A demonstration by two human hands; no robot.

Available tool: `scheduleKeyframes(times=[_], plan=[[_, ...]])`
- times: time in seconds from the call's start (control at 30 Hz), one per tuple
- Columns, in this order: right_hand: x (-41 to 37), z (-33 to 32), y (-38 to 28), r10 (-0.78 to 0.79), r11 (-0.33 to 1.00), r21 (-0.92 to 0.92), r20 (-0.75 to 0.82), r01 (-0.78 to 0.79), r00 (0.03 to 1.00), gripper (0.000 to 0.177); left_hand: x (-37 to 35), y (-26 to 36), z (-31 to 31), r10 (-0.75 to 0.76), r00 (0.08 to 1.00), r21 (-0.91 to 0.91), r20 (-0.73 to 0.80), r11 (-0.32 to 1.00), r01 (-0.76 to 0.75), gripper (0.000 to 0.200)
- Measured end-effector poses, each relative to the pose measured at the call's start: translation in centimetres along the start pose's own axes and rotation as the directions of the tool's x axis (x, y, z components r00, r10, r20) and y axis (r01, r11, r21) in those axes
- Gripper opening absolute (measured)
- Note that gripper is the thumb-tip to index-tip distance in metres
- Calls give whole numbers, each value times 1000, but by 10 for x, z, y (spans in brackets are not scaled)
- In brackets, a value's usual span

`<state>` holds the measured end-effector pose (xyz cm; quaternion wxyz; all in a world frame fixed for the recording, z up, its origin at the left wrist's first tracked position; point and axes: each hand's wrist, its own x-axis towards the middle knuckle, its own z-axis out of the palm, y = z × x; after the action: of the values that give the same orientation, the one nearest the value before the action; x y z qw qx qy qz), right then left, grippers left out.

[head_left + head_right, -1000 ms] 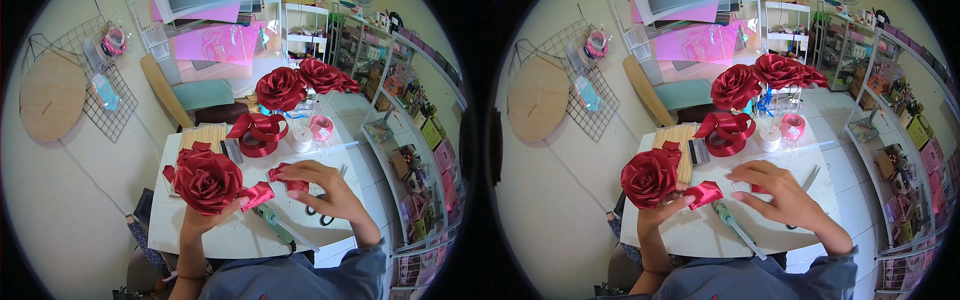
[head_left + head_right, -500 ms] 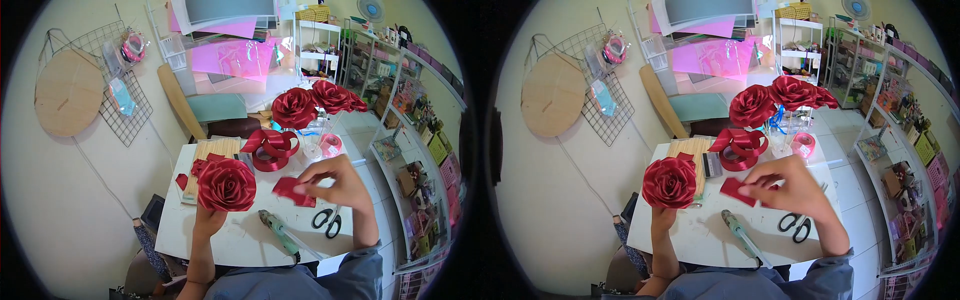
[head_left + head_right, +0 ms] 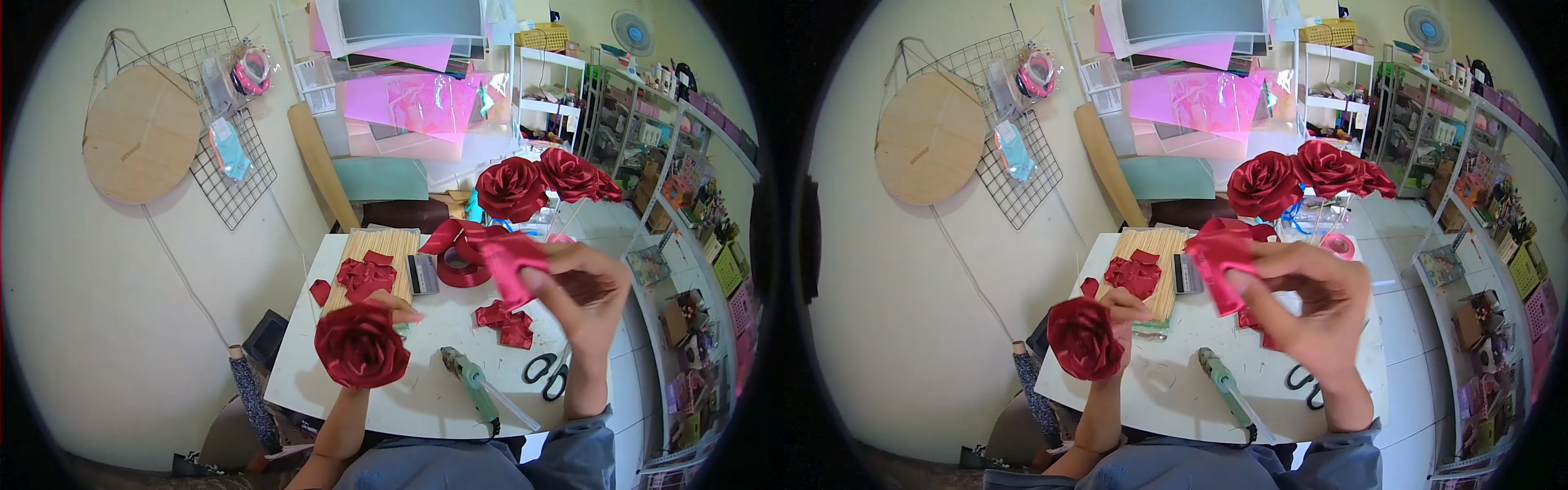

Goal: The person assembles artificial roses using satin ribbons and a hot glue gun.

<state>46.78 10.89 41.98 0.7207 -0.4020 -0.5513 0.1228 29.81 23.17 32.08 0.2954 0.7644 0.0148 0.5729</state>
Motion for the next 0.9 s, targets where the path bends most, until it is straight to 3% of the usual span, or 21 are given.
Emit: scheduleKeyframes(times=[0.03,0.1,0.13,0.27,0.33,0.37,0.43,0.47,0.5,0.6,0.67,0.7,0.77,0.8,0.87,0.9], plan=[[-2,7,2,63,998,29,33,-64,997,7,-2,1,4,-6,1000,1,11,1000,6,29],[-7,16,9,96,995,30,82,-99,992,7,-5,3,9,-187,977,-478,-100,870,117,28],[-9,20,12,122,992,26,142,-127,982,8,-4,7,14,-246,960,-517,-135,844,144,25],[-15,30,20,192,966,122,258,-229,947,11,-15,1,16,-229,969,-714,-92,694,96,23],[-18,34,22,218,954,138,290,-266,932,11,-27,1,17,-396,907,-735,-145,656,169,27],[-20,35,22,239,942,151,328,-300,914,11,-40,-6,13,-400,906,-738,-139,652,175,27],[-21,37,21,254,947,99,349,-306,902,12,-64,-24,0,-529,842,-838,-103,502,213,36],[-21,38,20,240,951,99,361,-293,901,12,-53,-21,-1,-374,927,-782,25,571,252,38],[-22,38,20,224,955,100,373,-279,900,12,-54,-21,0,-376,926,-782,30,568,256,38],[-24,40,22,186,967,92,373,-236,909,12,-59,-26,2,-422,906,-865,-26,465,192,43],[-25,41,23,172,969,102,373,-225,912,12,-61,-36,1,-301,951,-792,-72,596,129,49],[-26,42,23,152,975,94,372,-200,916,11,-49,-23,4,-303,950,-793,-70,595,132,49],[-26,42,22,133,981,85,371,-176,919,11,-30,6,13,-500,865,-737,48,567,369,49],[-26,42,21,132,983,67,374,-169,918,10,-30,7,15,-501,864,-737,49,566,369,49],[-26,43,20,130,986,48,379,-159,916,9,-30,7,19,-434,900,-462,-42,807,367,42],[-26,43,20,105,989,63,369,-137,924,10,-29,8,19,-433,901,-462,-43,808,366,42]])
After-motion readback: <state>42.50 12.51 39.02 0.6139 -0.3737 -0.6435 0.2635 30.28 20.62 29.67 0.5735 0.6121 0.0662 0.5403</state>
